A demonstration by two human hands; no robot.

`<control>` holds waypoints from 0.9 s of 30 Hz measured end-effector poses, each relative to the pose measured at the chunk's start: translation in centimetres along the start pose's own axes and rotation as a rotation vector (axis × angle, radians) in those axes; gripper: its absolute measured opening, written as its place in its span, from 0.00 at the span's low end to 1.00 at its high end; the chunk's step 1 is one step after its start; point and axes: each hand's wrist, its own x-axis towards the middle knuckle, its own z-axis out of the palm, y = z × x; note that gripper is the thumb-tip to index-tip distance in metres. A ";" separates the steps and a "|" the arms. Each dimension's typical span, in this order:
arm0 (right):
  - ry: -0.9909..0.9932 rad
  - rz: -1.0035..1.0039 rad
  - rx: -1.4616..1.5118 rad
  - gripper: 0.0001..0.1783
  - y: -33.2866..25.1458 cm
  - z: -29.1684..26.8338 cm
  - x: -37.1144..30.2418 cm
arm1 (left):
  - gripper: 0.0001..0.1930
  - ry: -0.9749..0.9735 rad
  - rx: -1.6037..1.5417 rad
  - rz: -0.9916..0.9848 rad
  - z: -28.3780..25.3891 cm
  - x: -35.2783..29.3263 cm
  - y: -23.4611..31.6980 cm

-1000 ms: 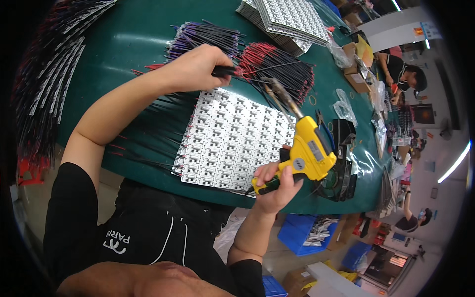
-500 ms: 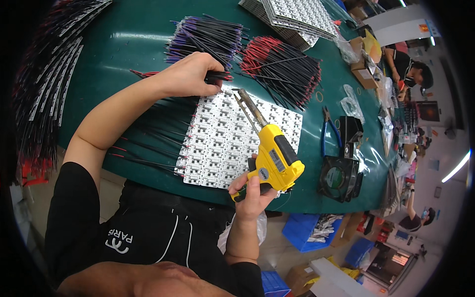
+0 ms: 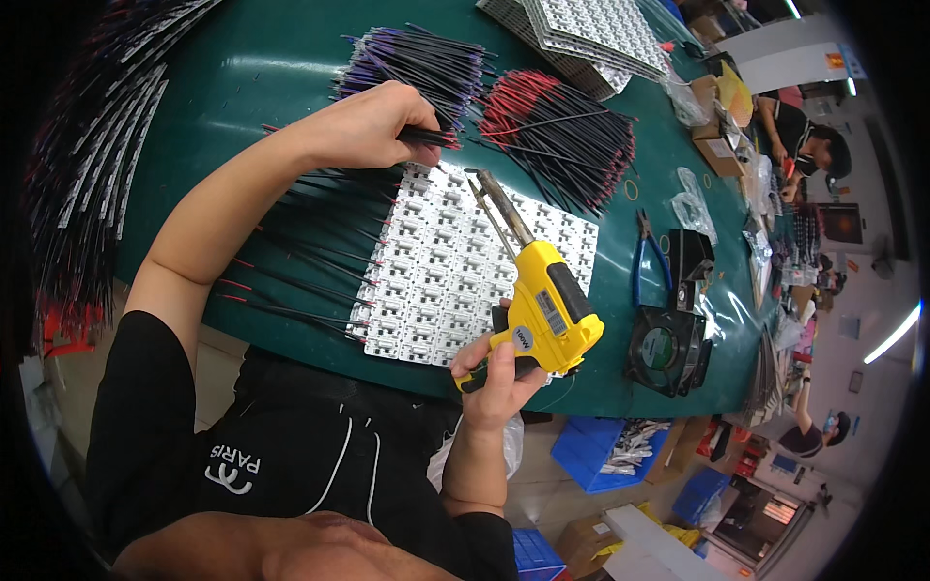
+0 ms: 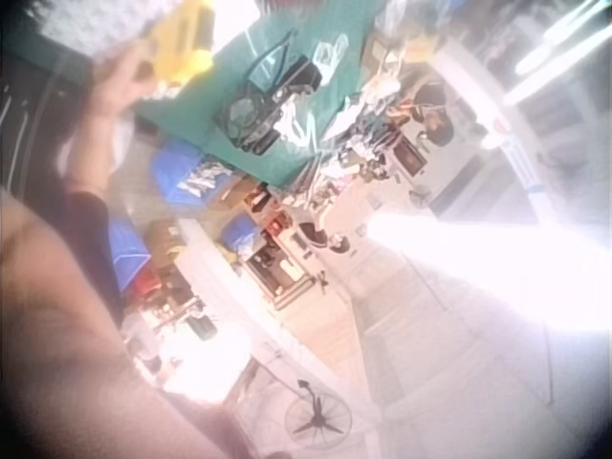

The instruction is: The person picks up a handheld heat tool and takes wires from a pile, then secures the wires one by one along the edge of a board using the tool.

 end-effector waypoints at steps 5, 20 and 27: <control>0.044 0.011 -0.004 0.23 0.2 0.2 0.0 | 0.11 -0.018 -0.085 0.050 0.4 0.1 0.0; 0.010 0.028 -0.127 0.17 0.4 0.4 -0.3 | 0.12 0.032 0.215 -0.043 1.5 0.3 0.4; 0.034 0.051 -0.121 0.16 0.4 0.4 -0.3 | 0.12 0.018 0.180 -0.082 1.5 0.4 0.7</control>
